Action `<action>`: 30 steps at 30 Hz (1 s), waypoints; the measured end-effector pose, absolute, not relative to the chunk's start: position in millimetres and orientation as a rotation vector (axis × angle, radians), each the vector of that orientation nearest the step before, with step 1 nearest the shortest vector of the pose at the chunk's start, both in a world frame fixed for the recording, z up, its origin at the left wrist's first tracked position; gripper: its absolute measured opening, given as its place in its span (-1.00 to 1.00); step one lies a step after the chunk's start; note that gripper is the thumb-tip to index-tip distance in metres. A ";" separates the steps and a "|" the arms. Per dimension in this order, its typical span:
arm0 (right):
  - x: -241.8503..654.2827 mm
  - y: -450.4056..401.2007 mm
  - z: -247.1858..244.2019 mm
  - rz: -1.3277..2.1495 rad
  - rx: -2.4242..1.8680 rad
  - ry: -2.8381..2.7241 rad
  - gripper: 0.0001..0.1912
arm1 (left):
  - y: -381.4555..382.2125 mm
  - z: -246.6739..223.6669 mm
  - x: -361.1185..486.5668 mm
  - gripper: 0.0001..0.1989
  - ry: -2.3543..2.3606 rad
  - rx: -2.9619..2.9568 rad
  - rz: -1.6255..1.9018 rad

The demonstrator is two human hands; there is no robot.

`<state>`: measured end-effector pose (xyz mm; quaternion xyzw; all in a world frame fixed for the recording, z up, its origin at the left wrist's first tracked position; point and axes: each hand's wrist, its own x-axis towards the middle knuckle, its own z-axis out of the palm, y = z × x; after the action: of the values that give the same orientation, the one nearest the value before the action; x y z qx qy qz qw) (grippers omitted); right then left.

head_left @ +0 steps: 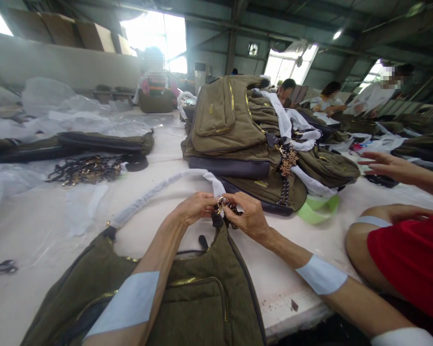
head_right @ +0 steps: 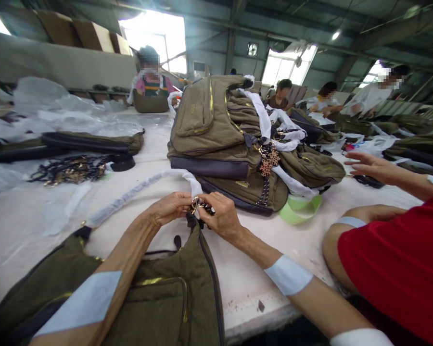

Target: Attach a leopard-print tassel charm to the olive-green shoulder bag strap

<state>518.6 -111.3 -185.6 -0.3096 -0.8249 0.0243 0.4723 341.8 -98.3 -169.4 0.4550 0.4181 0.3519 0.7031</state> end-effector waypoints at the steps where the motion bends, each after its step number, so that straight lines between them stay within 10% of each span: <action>1: 518.1 -110.2 -185.7 0.045 -0.751 -2.025 -0.79 | -98.4 -168.9 342.4 -0.69 0.929 0.980 0.786; 30: 522.6 -107.6 -172.6 -0.114 -0.572 -2.162 -0.79 | -94.8 -172.5 350.2 -0.85 0.935 0.792 0.870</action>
<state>522.6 -107.6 -172.6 -0.2300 -0.8688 -0.0459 0.4361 350.2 -94.8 -172.5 0.3596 0.4247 0.3953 0.7307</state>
